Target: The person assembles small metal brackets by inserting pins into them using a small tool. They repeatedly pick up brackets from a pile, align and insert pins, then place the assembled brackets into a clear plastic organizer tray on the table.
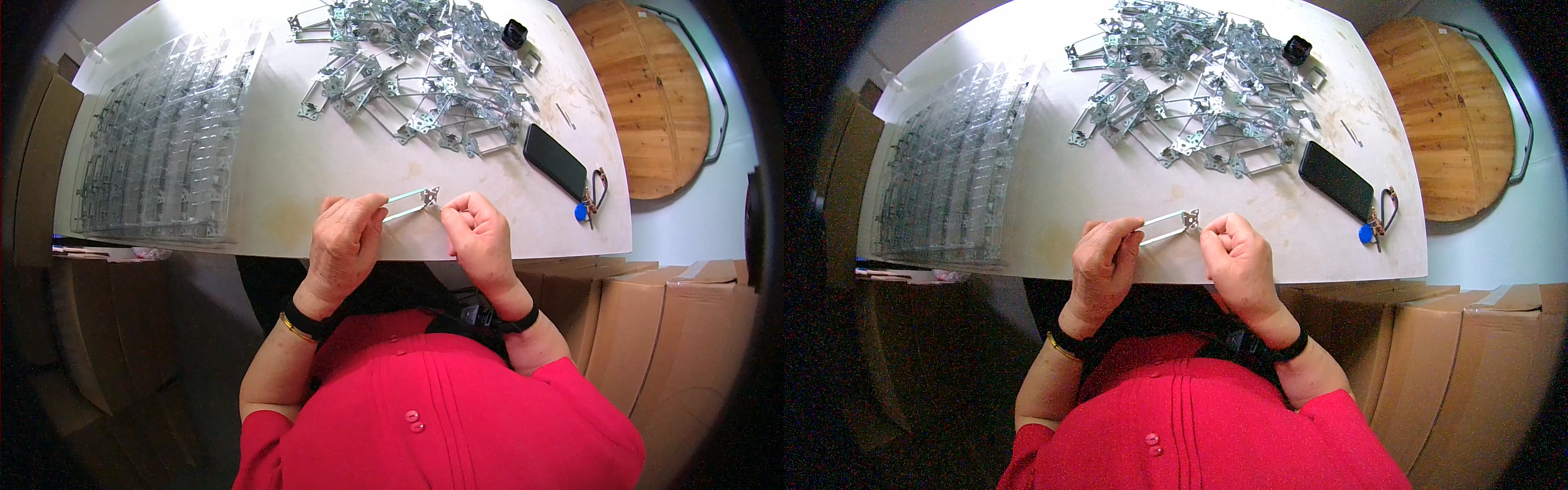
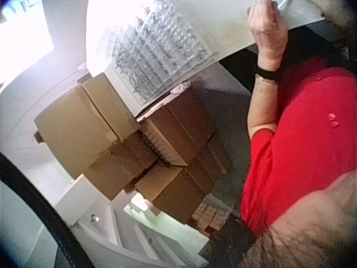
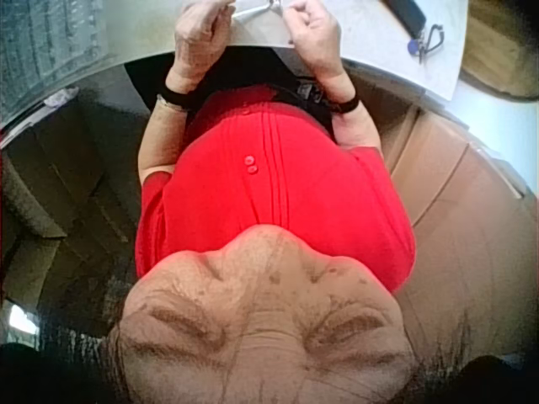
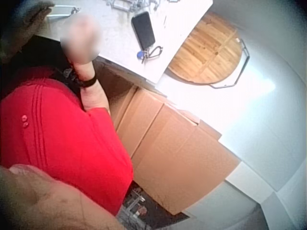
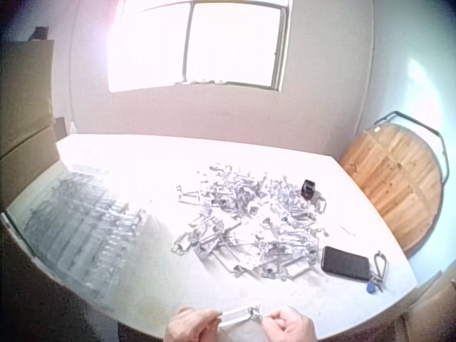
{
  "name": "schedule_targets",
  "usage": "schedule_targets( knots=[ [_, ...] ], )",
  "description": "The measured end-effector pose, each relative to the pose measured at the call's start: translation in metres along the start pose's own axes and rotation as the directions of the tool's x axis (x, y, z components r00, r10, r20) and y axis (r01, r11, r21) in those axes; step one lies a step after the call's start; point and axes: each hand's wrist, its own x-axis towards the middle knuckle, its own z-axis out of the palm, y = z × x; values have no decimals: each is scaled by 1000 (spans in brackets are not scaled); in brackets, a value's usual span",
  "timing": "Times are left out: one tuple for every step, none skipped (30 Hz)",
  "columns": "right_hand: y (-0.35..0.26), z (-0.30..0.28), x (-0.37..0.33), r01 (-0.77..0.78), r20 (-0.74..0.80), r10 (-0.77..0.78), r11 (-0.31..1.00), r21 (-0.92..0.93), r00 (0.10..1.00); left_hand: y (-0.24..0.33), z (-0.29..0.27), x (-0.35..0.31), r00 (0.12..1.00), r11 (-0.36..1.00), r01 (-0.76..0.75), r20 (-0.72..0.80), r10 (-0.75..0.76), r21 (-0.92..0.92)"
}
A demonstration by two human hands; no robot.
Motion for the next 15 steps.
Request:
schedule_targets(
  knots=[
    [0, 0, 1, -12, -1, 12, 1000, 20, 1000, 0, 0, 0, 1000, 1000, 5, 2, -5, 3],
    [0, 1, 1, -11, 1, 11, 1000, 20, 1000, 0, 0, 0, 1000, 1000, -2, -4, 2, 2],
    [0, 1, 1, -11, 2, 11, 1000, 21, 1000, -1, 0, 0, 1000, 1000, -10, -10, 10, 1],
    [0, 1, 1, -11, 2, 11, 1000, 20, 1000, -1, 1, 1, 1000, 1000, -17, -16, 17, -1],
    [1, 1, 1, 0, 8, 0, 1000, 4, 1000, 0, 0, 0, 1000, 1000, -11, -11, 11, -4],
    [3, 2, 0, 11, 14, -11, 1000, -13, 1000, 0, 0, 1, 1000, 1000, -5, -6, 5, -8],
    [3, 2, 0, 24, 21, -23, 999, -28, 1000, 1, -1, 1, 1000, 1000, 1, -2, -1, -9],
    [2, 2, 0, 16, 14, -16, 1000, -19, 1000, 0, -1, 0, 1000, 1000, 2, -2, -2, -10],
    [-1, 1, 0, 9, 8, -9, 1000, -11, 1000, 0, 0, 0, 1000, 1000, 3, -3, -3, -11],
    [-2, 1, 1, 2, 0, -2, 1000, -2, 1000, -1, 0, -1, 1000, 1000, 3, -4, -3, -12],
    [0, 1, 1, 5, 6, -5, 1000, 9, 1000, -1, 0, 0, 1000, 1000, 2, -5, -2, -13],
    [5, 2, 2, 8, 11, -9, 1000, 20, 1000, -1, 0, 0, 1000, 1000, 1, -6, -1, -14],
    [7, 2, 2, 11, 17, -11, 999, 32, 1000, -1, 1, 0, 1000, 1000, 1, -7, -1, -15],
    [7, 2, 2, 18, 25, -18, 1000, 6, 1000, 0, 1, 0, 1000, 1000, 5, -7, -5, -13],
    [5, 2, 1, 25, 32, -24, 1000, -19, 999, 0, 0, 0, 1000, 1000, 9, -7, -9, -12]
  ],
)
